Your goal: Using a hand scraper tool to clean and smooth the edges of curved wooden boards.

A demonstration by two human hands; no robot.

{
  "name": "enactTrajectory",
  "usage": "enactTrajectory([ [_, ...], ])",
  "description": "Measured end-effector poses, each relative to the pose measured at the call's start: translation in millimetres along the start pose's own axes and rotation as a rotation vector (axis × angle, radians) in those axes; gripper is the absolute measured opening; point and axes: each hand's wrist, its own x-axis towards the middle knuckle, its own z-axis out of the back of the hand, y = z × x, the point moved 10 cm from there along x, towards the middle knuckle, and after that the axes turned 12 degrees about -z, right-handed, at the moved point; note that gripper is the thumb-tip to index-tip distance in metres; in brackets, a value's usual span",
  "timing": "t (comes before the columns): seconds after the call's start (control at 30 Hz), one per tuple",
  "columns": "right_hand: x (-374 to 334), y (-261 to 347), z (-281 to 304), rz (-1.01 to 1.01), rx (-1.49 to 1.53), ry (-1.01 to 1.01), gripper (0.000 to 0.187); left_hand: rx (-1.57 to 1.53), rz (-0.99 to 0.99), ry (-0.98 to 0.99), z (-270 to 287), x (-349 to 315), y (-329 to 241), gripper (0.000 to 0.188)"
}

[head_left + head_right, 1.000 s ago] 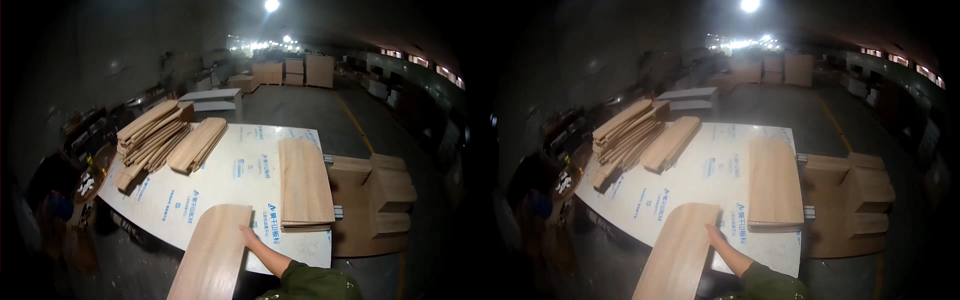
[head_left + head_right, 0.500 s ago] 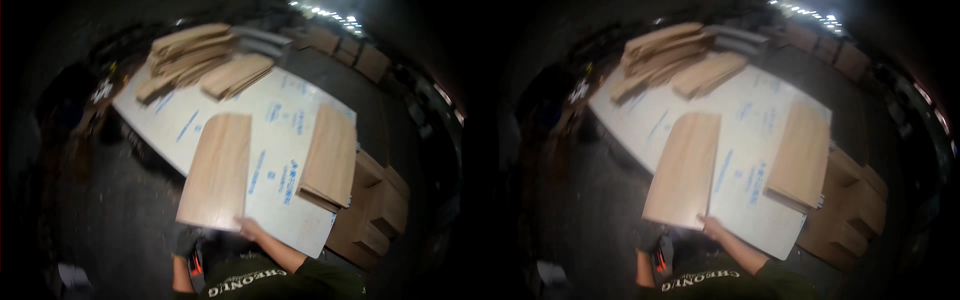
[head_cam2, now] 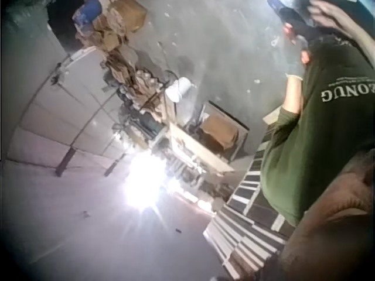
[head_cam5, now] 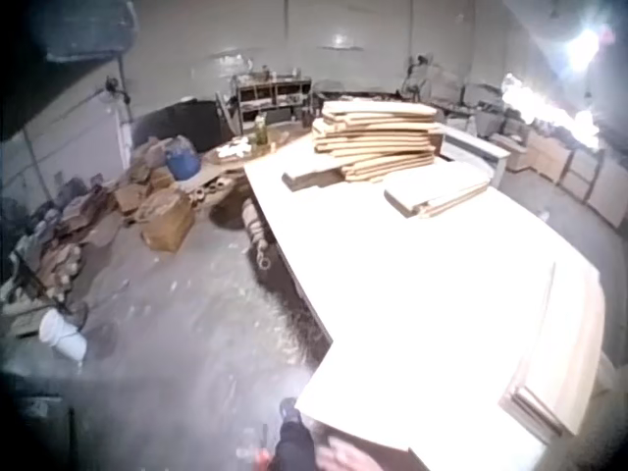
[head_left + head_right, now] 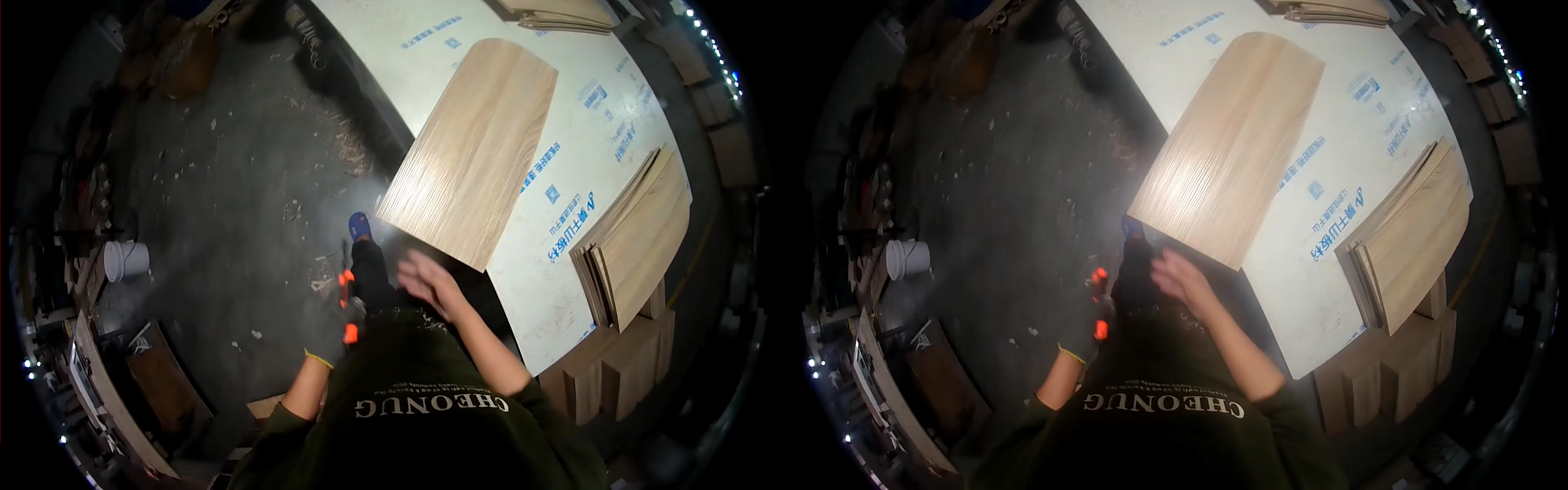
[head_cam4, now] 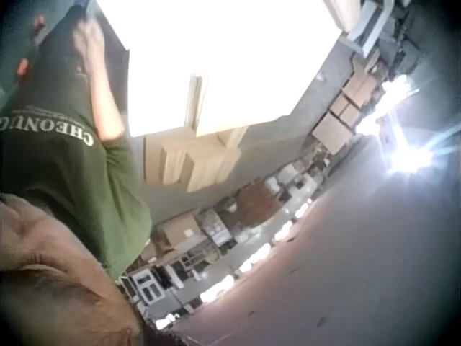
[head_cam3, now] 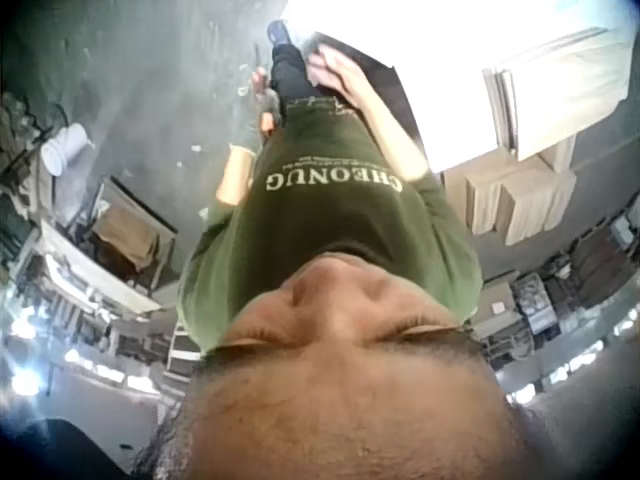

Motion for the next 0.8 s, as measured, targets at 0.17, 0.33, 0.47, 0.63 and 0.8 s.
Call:
enactTrajectory([
  [0.17, 103.0, 27.7, -48.6, 0.136, 0.432, 0.049, 0.054, -0.768, -0.072, -0.034, 22.9, 27.9, -32.6, 0.031],
  [0.33, 115.4, 38.3, -42.2, 0.233, 0.558, -0.122, 0.038, 0.711, -0.445, -0.093, 3.6, 40.2, -113.5, 0.044],
  [0.47, 95.8, 46.5, -39.4, 0.207, 0.617, -0.064, 0.061, 0.948, -0.664, -0.023, -36.1, 46.4, -133.8, 0.051],
  [0.63, 84.9, 51.9, -38.3, 0.209, 0.536, -0.016, 0.078, 1.199, -0.797, -0.068, -55.3, 50.8, -140.8, 0.045],
  [0.8, 90.7, 46.3, -33.7, 0.163, 0.499, 0.062, 0.078, 1.211, -0.841, -0.096, -53.1, 48.8, -142.9, 0.048],
])
